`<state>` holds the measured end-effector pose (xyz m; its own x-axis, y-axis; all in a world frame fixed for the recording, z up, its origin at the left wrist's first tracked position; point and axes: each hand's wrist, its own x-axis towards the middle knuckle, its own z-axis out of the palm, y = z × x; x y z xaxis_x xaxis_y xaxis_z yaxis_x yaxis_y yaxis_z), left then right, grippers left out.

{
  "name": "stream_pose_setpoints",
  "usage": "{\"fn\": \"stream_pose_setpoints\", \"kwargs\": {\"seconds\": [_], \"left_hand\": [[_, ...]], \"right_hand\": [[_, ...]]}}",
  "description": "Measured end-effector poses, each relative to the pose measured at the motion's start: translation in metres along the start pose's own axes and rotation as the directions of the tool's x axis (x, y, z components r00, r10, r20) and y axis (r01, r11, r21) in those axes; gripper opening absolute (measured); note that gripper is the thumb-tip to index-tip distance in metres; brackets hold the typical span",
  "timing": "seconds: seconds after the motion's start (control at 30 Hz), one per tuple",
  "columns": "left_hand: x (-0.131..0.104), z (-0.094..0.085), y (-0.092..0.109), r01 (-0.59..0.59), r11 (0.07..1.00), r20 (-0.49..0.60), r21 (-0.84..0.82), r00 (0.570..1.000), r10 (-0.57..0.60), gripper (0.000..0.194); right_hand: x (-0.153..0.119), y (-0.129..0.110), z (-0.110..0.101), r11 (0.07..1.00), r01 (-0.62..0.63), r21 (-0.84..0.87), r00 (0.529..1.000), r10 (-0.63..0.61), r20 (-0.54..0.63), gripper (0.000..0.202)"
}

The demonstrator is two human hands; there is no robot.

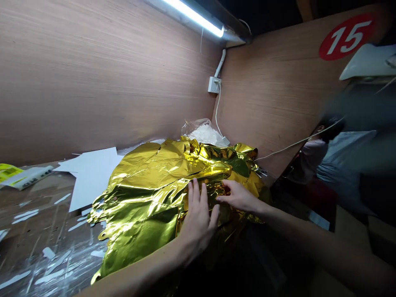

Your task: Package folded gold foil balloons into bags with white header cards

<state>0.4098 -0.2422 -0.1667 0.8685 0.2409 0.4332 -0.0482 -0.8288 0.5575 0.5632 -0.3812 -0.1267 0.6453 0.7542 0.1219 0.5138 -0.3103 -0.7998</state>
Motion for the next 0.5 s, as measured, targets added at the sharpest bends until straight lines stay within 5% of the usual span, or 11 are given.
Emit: {"fn": "stream_pose_setpoints", "kwargs": {"seconds": [0.27, 0.5], "left_hand": [[0.030, -0.023, -0.017, 0.035, 0.990, -0.059, -0.138, 0.997, -0.043, 0.086], [0.035, -0.021, -0.017, 0.120, 0.921, 0.033, -0.372, 0.993, -0.116, 0.046]], "right_hand": [[0.002, 0.012, 0.009, 0.969, 0.182, 0.169, 0.983, -0.173, -0.066, 0.024], [-0.004, 0.028, 0.019, 0.935, 0.264, 0.236, 0.957, -0.223, -0.187, 0.027]]}}
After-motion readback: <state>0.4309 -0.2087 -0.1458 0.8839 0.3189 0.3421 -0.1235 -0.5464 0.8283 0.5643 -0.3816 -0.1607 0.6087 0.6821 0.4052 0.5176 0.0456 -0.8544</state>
